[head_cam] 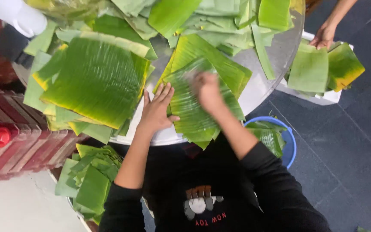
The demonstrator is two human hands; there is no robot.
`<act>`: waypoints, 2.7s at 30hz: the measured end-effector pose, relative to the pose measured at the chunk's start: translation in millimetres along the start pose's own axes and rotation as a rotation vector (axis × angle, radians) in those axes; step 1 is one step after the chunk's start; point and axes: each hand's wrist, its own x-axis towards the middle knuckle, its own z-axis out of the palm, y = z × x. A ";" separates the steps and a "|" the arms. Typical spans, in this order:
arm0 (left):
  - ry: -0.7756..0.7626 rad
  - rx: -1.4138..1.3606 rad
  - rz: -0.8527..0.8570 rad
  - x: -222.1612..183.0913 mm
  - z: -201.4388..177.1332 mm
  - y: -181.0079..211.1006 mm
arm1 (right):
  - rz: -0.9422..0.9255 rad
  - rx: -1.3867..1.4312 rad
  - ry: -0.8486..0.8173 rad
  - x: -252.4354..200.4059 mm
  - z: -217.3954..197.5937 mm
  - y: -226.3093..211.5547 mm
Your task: Cleaning banana leaves by wiping them with a cloth and stacking them on a table
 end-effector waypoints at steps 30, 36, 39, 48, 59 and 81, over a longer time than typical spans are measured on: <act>-0.136 -0.016 -0.107 4.0 -14.2 16.3 | 0.189 -0.175 -0.077 -97.6 18.2 -44.1; -0.108 -0.032 -0.128 5.6 -15.8 23.4 | 0.043 -0.727 0.057 -70.6 -83.8 9.7; -0.124 -0.040 -0.117 7.0 -10.2 20.2 | -0.092 -0.670 -0.057 -95.2 -22.7 -42.0; -0.091 -0.002 -0.126 5.7 -6.2 22.3 | -0.026 -0.662 -0.093 -109.8 -99.6 -54.6; 0.207 0.132 0.205 -74.6 56.0 46.1 | 0.285 0.060 0.499 -104.7 -192.8 20.4; 0.682 -0.483 -0.256 24.3 -22.0 -11.3 | -0.211 -0.066 0.466 -33.9 -151.8 -133.9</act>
